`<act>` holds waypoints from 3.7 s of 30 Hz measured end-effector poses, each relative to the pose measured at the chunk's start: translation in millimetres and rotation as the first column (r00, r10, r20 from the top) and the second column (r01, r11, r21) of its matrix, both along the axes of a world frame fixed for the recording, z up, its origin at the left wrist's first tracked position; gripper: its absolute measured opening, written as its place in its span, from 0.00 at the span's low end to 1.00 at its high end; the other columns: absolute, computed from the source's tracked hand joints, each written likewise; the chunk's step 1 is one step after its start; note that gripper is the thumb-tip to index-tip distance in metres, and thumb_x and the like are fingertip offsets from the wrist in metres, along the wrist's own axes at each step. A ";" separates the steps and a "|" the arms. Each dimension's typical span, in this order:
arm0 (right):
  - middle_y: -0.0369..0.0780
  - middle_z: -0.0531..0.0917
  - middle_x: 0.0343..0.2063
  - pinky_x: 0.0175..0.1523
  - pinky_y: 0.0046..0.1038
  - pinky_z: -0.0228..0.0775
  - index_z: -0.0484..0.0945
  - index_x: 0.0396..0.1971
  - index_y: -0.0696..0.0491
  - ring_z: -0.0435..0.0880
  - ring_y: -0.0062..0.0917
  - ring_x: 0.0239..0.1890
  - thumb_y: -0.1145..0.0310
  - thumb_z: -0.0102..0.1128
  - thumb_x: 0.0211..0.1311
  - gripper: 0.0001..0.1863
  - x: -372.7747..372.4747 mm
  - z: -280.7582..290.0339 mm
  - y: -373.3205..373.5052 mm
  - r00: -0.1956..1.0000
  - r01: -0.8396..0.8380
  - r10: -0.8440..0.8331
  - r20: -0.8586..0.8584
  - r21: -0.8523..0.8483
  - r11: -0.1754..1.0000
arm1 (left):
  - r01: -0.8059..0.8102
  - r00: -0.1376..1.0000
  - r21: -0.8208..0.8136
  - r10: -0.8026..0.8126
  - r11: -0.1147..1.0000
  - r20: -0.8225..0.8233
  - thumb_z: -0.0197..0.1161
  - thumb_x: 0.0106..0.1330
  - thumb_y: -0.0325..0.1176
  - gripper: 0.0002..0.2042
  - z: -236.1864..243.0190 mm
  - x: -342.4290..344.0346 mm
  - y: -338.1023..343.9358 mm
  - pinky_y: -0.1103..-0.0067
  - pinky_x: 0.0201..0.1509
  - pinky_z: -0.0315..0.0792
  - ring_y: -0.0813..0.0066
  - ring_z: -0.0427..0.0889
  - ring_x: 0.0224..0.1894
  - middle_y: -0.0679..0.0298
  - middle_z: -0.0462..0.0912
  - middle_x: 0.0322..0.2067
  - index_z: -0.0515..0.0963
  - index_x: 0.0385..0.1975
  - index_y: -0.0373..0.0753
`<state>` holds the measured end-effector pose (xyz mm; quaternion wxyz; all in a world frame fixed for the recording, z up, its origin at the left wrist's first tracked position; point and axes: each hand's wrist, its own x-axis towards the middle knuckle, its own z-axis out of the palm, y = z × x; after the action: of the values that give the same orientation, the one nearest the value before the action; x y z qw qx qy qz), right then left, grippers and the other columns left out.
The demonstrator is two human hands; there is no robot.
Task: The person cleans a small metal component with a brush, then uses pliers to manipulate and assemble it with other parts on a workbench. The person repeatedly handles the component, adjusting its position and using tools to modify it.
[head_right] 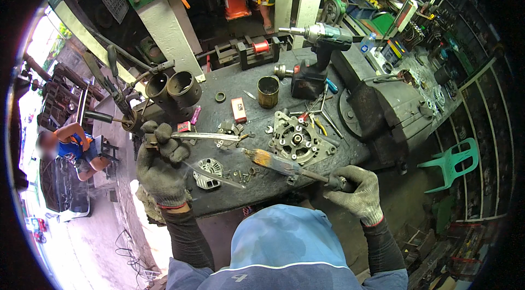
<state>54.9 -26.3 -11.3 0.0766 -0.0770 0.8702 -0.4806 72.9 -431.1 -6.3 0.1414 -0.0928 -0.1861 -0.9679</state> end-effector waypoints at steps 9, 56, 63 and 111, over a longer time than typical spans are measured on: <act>0.36 0.90 0.31 0.43 0.25 0.79 0.90 0.35 0.58 0.87 0.18 0.34 0.74 0.84 0.38 0.18 -2.1 35.4 2.2 1.000 0.006 -0.005 -0.013 0.051 0.999 | -0.154 0.940 -0.715 0.325 0.681 0.107 0.58 0.80 0.26 0.13 22.1 4.1 19.1 0.72 0.52 0.87 0.66 0.90 0.47 0.50 0.90 0.48 0.81 0.57 0.28; 0.43 0.91 0.33 0.40 0.30 0.82 0.89 0.38 0.57 0.92 0.31 0.33 0.74 0.83 0.35 0.22 -48.7 182.7 -26.1 0.774 -0.179 0.503 -0.386 0.629 0.757 | 0.266 0.861 -0.832 0.269 0.487 0.432 0.74 0.74 0.32 0.17 29.9 4.1 43.0 0.79 0.51 0.84 0.75 0.91 0.45 0.55 0.93 0.46 0.85 0.57 0.28; 0.42 0.89 0.30 0.39 0.30 0.81 0.89 0.38 0.56 0.90 0.30 0.31 0.72 0.82 0.35 0.23 -48.9 178.9 -30.2 0.788 -0.148 0.477 -0.388 0.633 0.760 | 0.138 0.846 -0.836 0.376 0.531 0.379 0.74 0.72 0.26 0.13 26.5 7.2 54.5 0.81 0.46 0.82 0.80 0.89 0.40 0.59 0.95 0.41 0.89 0.54 0.31; 0.43 0.88 0.30 0.41 0.34 0.82 0.89 0.38 0.55 0.91 0.35 0.32 0.71 0.83 0.32 0.24 -24.7 214.9 -56.2 0.850 0.013 0.410 -0.331 0.791 0.612 | 0.117 0.883 -0.565 0.175 0.817 0.436 0.71 0.76 0.30 0.17 -14.2 -1.5 68.7 0.77 0.57 0.85 0.72 0.90 0.50 0.53 0.92 0.50 0.84 0.58 0.26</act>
<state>30.2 -82.5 203.6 -0.0623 -0.2534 0.9652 -0.0166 71.5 -362.4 -20.6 0.0724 0.1084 -0.4996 -0.8564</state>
